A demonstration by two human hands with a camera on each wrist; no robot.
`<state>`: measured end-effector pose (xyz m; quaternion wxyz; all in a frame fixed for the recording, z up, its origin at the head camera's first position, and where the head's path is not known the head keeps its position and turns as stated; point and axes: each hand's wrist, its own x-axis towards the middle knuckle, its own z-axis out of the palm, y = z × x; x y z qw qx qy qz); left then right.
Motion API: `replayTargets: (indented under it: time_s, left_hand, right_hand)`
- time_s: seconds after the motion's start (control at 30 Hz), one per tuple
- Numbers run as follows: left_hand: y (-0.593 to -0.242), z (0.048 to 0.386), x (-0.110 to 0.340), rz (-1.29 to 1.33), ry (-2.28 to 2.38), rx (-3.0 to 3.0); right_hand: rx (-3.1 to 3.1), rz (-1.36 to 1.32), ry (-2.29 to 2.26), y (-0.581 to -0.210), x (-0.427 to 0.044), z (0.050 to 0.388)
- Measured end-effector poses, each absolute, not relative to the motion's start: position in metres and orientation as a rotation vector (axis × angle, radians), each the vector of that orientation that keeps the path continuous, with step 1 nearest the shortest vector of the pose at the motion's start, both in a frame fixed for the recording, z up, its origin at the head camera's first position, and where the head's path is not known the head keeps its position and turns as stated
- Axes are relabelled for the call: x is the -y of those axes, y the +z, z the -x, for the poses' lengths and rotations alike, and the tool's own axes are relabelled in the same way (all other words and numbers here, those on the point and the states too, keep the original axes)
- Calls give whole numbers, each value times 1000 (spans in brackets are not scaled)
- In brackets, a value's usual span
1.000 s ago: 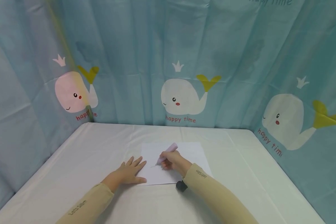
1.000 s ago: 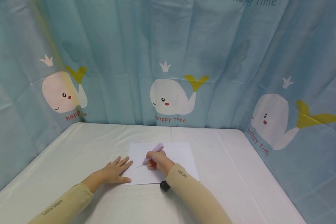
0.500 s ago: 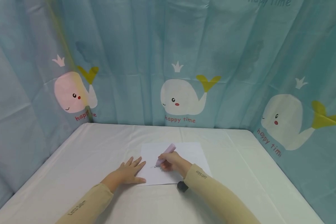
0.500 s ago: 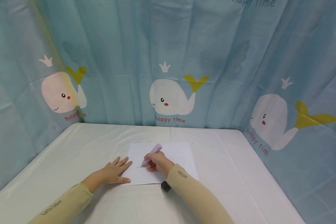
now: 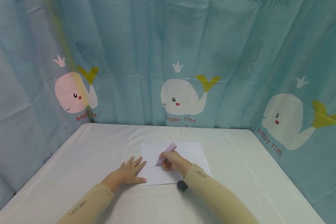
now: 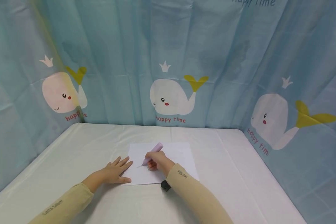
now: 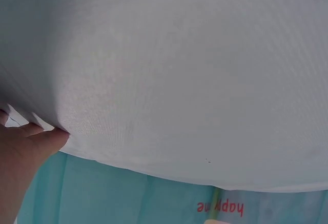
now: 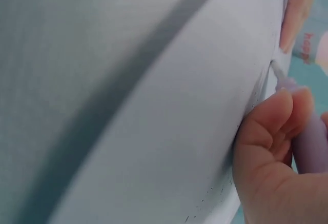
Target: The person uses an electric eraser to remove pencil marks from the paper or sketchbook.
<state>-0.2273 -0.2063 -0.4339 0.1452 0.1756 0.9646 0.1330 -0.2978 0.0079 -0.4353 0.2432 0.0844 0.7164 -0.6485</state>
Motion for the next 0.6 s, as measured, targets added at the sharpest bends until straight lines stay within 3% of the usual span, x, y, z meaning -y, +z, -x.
replayTargets:
  time_s: [0.6]
  left_hand:
    - [-435, 228, 206, -489, 378, -2788]
  right_hand:
    - [-1966, -233, -1802, -433, -4, 294]
